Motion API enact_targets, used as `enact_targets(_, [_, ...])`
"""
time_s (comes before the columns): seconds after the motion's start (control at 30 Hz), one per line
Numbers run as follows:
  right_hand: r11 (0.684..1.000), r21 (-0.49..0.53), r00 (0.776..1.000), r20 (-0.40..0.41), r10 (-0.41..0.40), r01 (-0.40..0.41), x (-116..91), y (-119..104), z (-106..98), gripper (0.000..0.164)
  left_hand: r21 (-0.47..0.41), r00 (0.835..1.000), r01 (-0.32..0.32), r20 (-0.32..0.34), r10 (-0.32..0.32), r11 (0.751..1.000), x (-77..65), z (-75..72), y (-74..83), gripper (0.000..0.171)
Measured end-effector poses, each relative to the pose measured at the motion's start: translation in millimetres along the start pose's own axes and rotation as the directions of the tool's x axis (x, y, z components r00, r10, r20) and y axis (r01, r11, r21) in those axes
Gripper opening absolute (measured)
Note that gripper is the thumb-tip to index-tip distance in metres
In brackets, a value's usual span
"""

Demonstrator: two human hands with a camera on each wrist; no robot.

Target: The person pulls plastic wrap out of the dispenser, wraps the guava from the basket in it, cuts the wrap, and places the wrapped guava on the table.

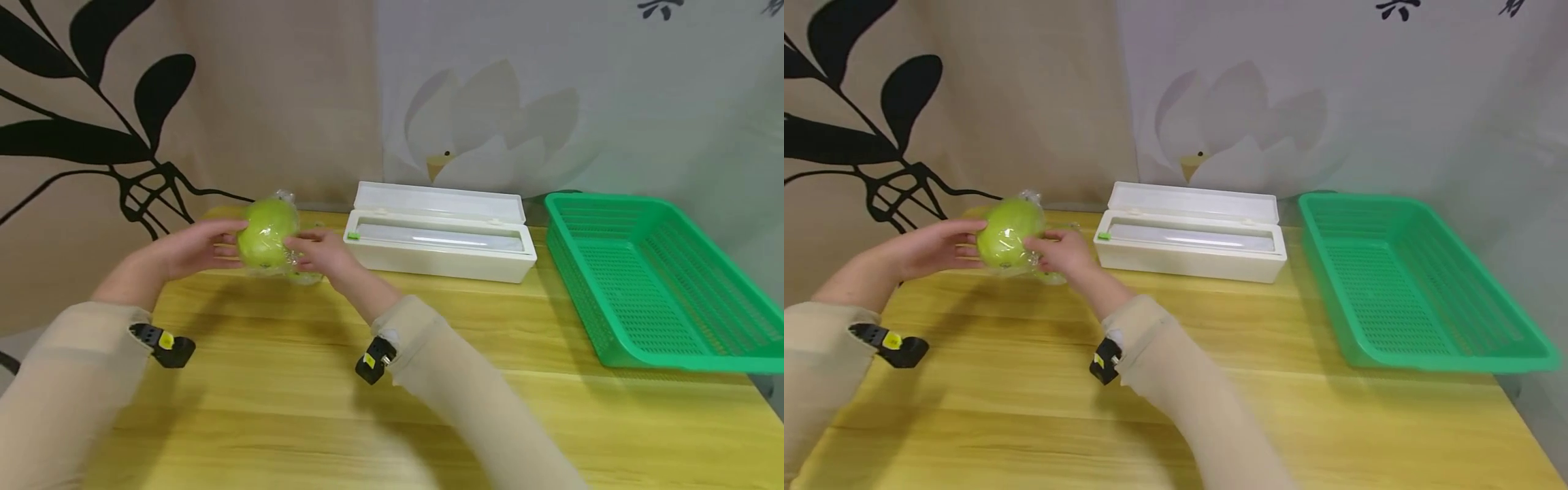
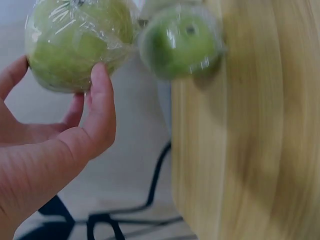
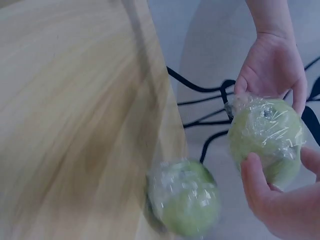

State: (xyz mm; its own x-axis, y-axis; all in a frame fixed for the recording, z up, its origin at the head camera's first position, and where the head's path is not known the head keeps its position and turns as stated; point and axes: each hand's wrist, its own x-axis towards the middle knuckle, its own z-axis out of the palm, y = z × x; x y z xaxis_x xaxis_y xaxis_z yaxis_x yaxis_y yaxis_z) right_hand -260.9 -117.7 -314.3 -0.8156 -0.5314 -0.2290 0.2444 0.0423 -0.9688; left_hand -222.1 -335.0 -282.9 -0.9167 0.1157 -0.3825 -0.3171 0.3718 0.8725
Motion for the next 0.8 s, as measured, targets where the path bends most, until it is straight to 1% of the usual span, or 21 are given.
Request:
enact_targets(0.07, [1.0,-0.016,1.0,0.018,0.005,-0.005,2,3,10,0.051,0.022,1.0,0.016,-0.011,-0.015,1.0,-5.2,-7.9,-5.5,0.027])
enact_targets(0.13, [0.999,-0.031,0.999,0.032,0.016,-0.015,4,7,19,0.052,0.047,0.999,0.043,-0.016,-0.043,0.998,-9.2,-13.3,-10.9,0.03])
enact_targets(0.2, [0.999,-0.036,0.998,0.049,0.031,-0.03,5,11,27,0.053,0.075,0.997,0.072,-0.017,-0.071,0.995,-12.9,-16.3,-15.8,0.036])
enact_targets(0.3, [0.998,-0.046,0.997,0.059,0.051,-0.048,6,17,34,0.053,0.092,0.995,0.104,-0.012,-0.103,0.99,-17.4,-19.0,-22.7,0.044])
enact_targets(0.47, [0.993,-0.108,0.996,0.062,0.063,-0.056,7,30,41,0.053,0.113,0.993,0.117,0.001,-0.118,0.987,-20.3,-19.3,-36.6,0.051])
enact_targets(0.57, [0.987,-0.142,0.993,0.08,0.089,-0.077,9,38,44,0.053,0.121,0.991,0.134,0.012,-0.136,0.984,-21.2,-18.4,-44.9,0.056])
enact_targets(0.67, [0.982,-0.15,0.985,0.113,0.131,-0.113,9,45,46,0.053,0.135,0.989,0.144,0.017,-0.148,0.98,-21.2,-16.7,-52.0,0.059])
enact_targets(0.8, [0.98,-0.131,0.97,0.169,0.173,-0.152,11,52,49,0.055,0.172,0.988,0.148,0.007,-0.152,0.974,-21.8,-14.7,-58.9,0.059])
